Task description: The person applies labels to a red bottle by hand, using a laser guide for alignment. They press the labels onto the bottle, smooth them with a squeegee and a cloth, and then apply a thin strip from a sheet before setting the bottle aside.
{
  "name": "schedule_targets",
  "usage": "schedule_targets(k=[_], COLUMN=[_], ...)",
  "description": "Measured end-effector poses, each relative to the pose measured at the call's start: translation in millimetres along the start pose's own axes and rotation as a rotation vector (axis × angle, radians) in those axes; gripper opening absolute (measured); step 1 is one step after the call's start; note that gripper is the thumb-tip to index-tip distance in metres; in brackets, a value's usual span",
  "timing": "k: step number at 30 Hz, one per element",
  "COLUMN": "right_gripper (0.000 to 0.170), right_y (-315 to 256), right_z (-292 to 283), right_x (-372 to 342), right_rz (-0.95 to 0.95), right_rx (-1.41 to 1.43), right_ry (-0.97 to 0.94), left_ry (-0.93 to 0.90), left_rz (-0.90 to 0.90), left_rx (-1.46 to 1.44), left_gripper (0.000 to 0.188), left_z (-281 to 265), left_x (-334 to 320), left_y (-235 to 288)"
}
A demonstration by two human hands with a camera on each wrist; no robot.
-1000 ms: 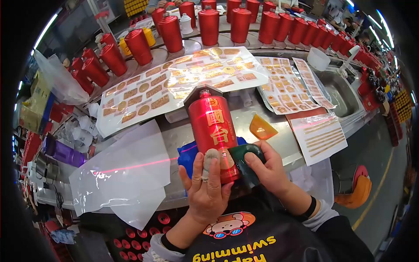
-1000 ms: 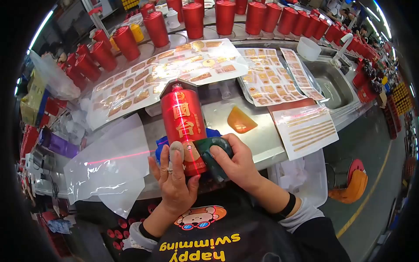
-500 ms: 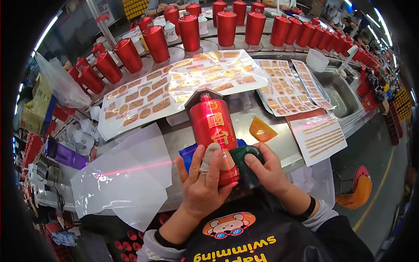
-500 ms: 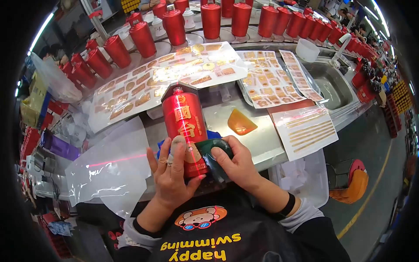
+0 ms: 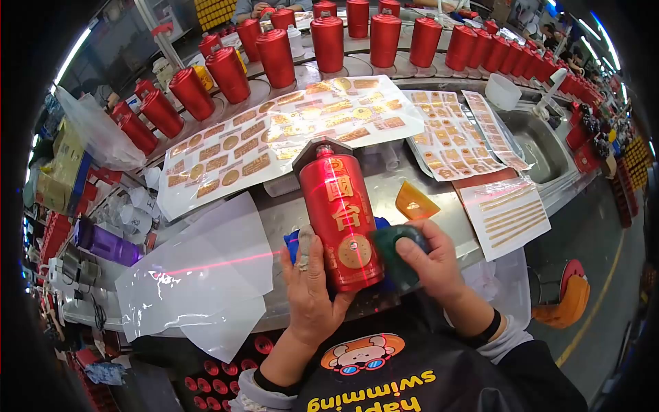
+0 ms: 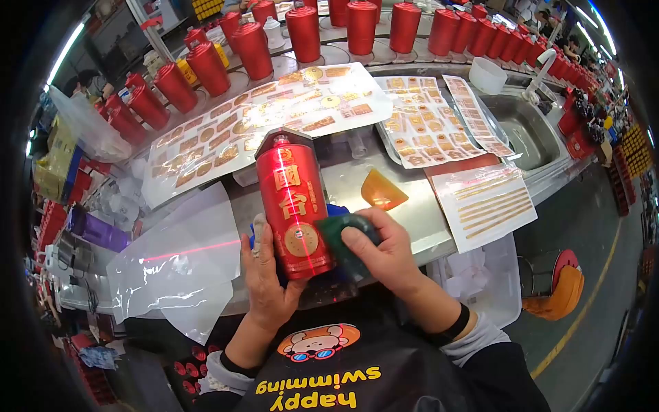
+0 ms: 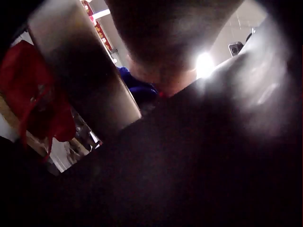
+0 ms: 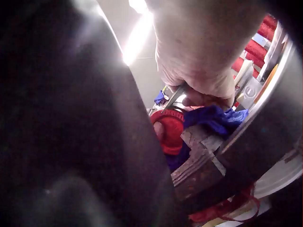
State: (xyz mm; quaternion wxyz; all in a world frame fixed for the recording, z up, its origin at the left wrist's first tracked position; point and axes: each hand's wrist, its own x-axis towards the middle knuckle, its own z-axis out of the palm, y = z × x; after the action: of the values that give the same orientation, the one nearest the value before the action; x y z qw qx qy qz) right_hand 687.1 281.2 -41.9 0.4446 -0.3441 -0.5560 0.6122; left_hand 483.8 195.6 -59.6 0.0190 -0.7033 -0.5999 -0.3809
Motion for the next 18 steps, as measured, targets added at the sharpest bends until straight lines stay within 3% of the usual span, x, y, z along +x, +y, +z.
schedule_targets(k=[5,8,11,15,17,18], right_gripper=[0.033,0.04,0.04,0.038,0.037,0.037], right_y=[-5,1,3,-1,0,0], right_z=[-7,-8,-8,-12,-8,-6], right_x=[13,13,11,11,14,15], right_rz=[-0.064,-0.162,-0.177,-0.079,-0.198,-0.258], right_rx=[-0.028,-0.152,-0.197,-0.184,-0.287,-0.338], right_ry=[0.09,0.065,0.061,-0.057,-0.103,-0.125], left_ry=[0.002,0.106,0.059,0.064,0.111,0.048], left_rz=[-0.031,0.061,0.17,-0.128,-0.289,-0.319], left_rx=[-0.062,0.01,-0.01,-0.602,-0.797,-0.803], left_gripper=[0.088,0.085,0.079,0.076,0.074,0.077], left_z=[1,0,-6,-3,3,2], left_x=[-1,-1,0,11,22,29], left_y=[0,-1,-1,-5,-6,-6])
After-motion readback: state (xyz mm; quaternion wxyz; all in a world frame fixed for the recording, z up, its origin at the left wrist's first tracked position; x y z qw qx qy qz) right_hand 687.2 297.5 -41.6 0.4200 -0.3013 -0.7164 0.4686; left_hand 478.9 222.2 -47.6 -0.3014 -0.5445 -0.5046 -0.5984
